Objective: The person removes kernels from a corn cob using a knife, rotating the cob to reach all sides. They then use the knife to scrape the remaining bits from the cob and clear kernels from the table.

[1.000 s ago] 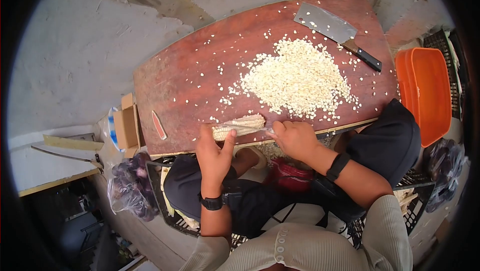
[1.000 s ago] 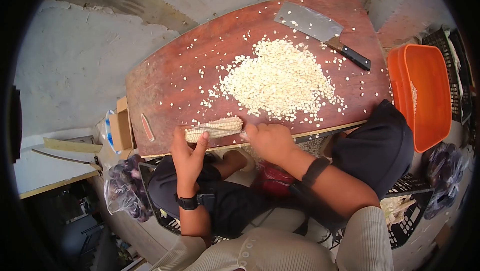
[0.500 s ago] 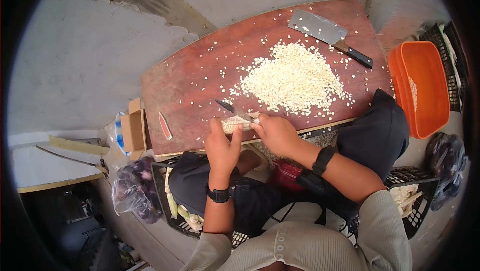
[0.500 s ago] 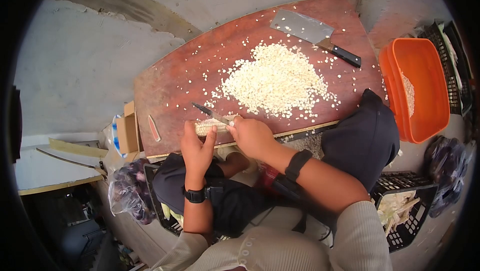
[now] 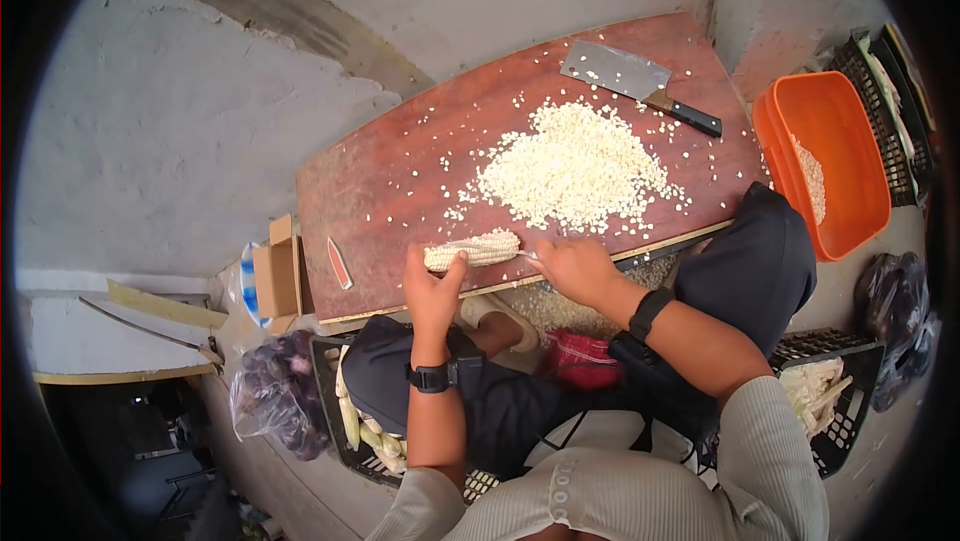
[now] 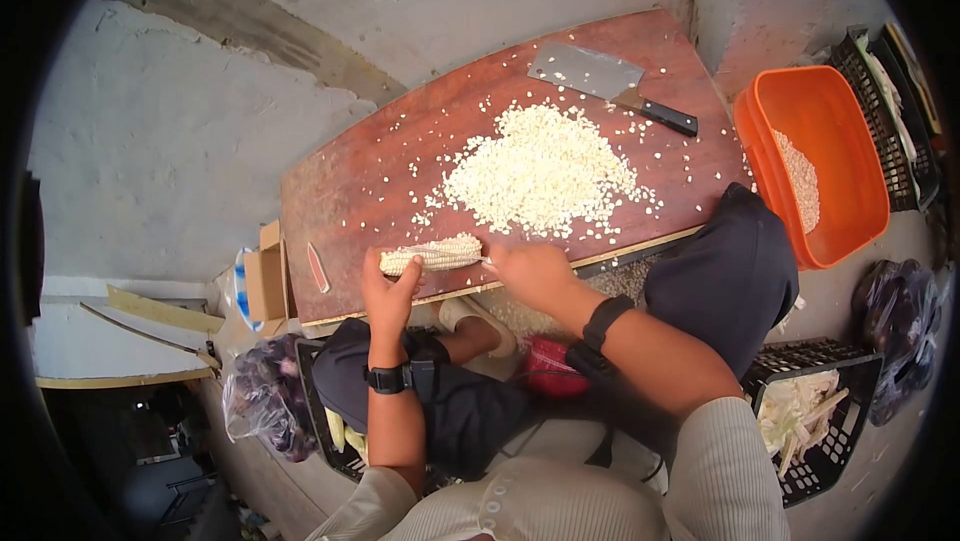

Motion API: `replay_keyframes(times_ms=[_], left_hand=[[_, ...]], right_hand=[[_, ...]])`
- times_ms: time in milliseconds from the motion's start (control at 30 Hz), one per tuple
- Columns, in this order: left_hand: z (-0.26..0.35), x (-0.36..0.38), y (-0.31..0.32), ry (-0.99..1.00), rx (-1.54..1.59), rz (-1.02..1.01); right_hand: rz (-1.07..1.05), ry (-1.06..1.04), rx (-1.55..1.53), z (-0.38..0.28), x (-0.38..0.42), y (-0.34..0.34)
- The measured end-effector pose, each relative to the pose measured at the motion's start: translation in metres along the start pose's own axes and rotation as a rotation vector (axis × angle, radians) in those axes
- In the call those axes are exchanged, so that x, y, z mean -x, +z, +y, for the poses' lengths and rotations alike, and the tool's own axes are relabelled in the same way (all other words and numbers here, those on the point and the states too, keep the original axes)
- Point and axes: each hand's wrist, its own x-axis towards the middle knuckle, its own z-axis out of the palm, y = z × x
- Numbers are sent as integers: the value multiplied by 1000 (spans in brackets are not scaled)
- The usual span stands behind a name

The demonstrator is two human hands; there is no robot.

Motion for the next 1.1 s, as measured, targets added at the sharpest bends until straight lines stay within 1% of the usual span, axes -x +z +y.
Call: replay_keyframes(times_ms=[33,133,233,333,500,533,700,800,900,1000,1100], left_hand=[[1,-1,2,-49,92,5],[-1,-8,1,-104,98,-1],[8,-10,4,-71,47,13],[16,-12,2,-70,-119,17],[-4,-19,-5,103,-270,20],[-5,-20,-5,133,-296,10],[5,-17,-2,158,-290,-10],[11,-14,0,156,-275,-6],[21,-12,1,146,-324,-15],[16,-11,1,168,-353,1],[19,-5,4,221,-440,13]], right_hand=[[8,-12,13,4,1,2],[21,-28,38,9,4,3],[26,-6,25,7,2,2],[10,30,-3,8,-1,3],[-107,75,-33,8,-11,-6],[-100,71,-36,9,-13,-6],[-105,72,4,9,-14,3],[-30,63,-46,6,-19,10],[-124,94,4,-7,-28,11],[-76,90,-88,-6,-31,21],[-109,225,-279,-17,-33,19]])
